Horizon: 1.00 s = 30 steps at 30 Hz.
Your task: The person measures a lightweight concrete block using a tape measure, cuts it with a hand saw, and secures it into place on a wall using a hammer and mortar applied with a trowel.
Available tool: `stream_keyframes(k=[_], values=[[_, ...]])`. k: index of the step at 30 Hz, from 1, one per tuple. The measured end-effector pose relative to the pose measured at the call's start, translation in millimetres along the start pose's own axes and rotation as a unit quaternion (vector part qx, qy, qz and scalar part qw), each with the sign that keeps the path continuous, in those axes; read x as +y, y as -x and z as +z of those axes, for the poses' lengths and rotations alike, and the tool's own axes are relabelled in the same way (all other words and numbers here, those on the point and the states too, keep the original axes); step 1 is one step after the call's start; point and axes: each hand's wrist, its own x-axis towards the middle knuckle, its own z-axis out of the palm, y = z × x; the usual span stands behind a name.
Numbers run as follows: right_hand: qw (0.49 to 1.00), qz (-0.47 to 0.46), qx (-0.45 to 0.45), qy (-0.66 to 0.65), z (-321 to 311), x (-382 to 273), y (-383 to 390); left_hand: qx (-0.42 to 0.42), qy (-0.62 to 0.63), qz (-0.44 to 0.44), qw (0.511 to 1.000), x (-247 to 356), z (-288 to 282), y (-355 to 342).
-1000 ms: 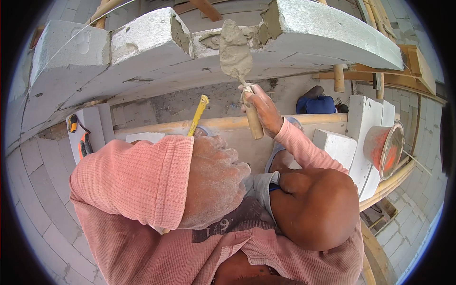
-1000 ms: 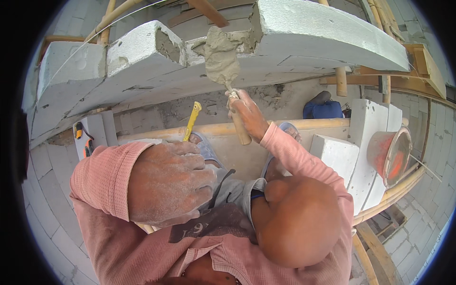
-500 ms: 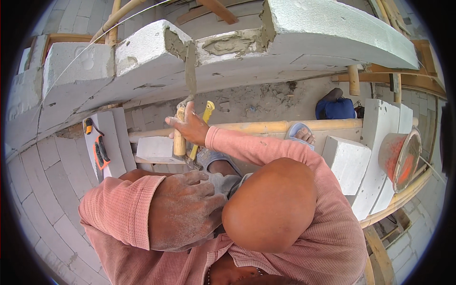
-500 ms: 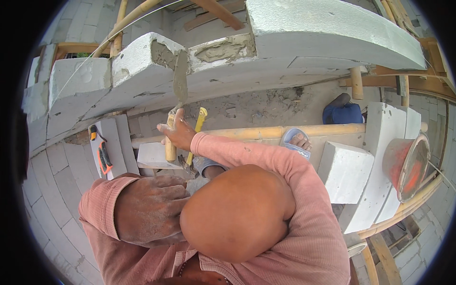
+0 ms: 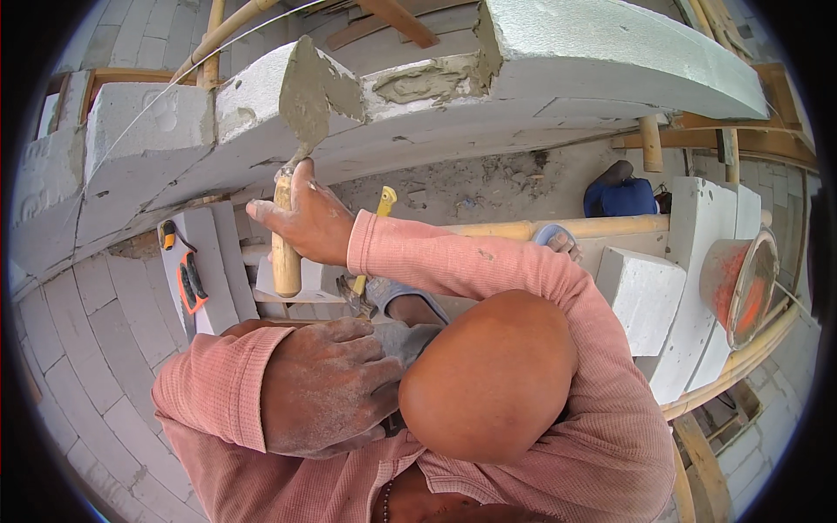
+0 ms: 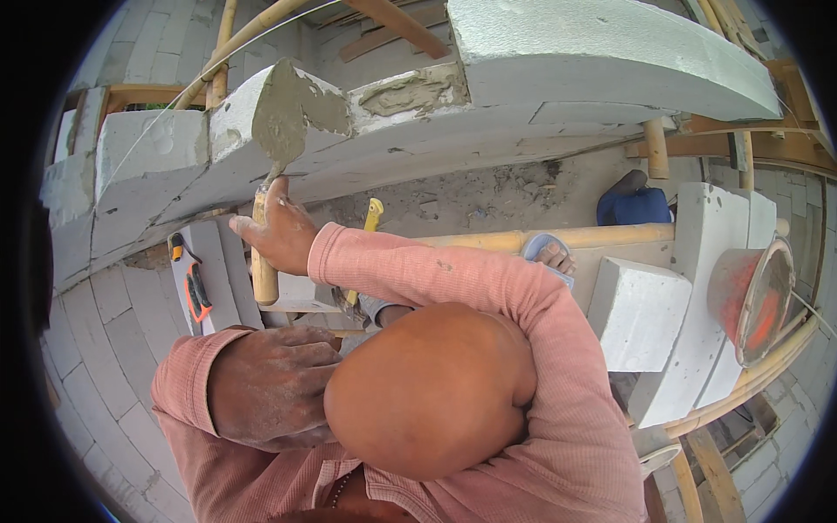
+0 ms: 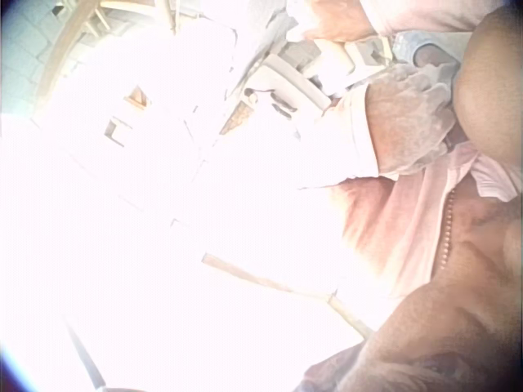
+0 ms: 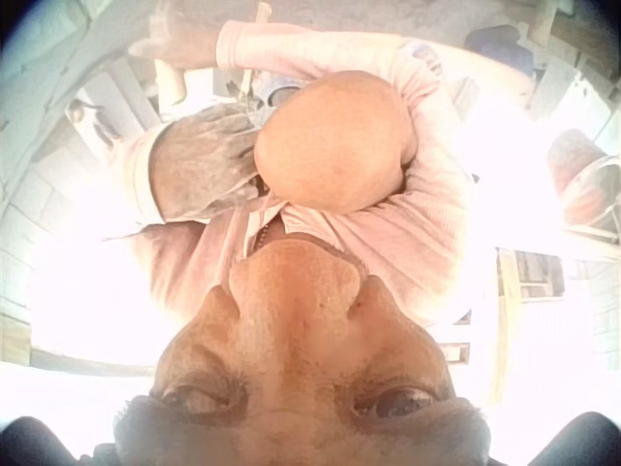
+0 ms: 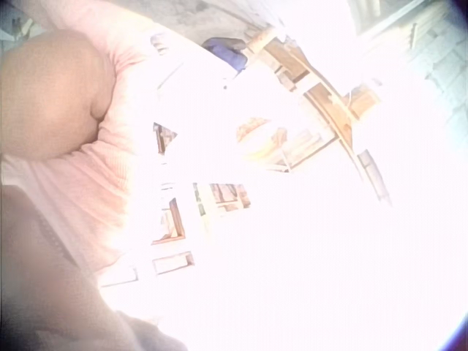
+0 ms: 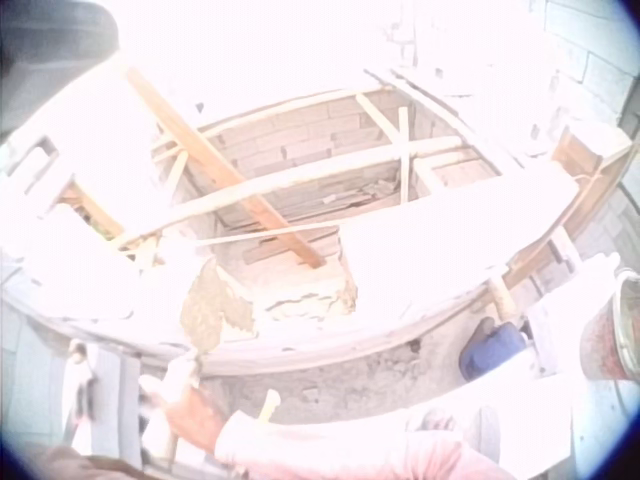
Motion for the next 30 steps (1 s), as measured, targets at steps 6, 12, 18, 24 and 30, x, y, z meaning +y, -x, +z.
stream_keyframes(k=[6, 12, 18, 24, 30], values=[[0.980, -0.016, -0.096, 0.176, -7.5, 68.0, 48.8, -0.104, 0.039, 0.046, 0.993, -11.9, -6.7, -2.1], [0.956, 0.027, -0.064, 0.285, -130.3, 66.9, 127.4, -0.100, 0.045, 0.131, 0.985, -21.3, -10.3, -1.2], [0.823, -0.003, 0.168, 0.542, -245.4, 22.2, 272.2, -0.089, -0.004, 0.107, 0.990, -11.2, -51.8, -29.2], [0.731, 0.180, 0.529, 0.392, -257.8, -109.7, 418.2, -0.071, -0.066, 0.088, 0.991, -24.8, -68.5, -45.2], [0.499, 0.325, 0.431, 0.678, -334.5, -133.7, 553.0, -0.110, -0.027, 0.103, 0.988, -47.9, -77.2, -95.3]])
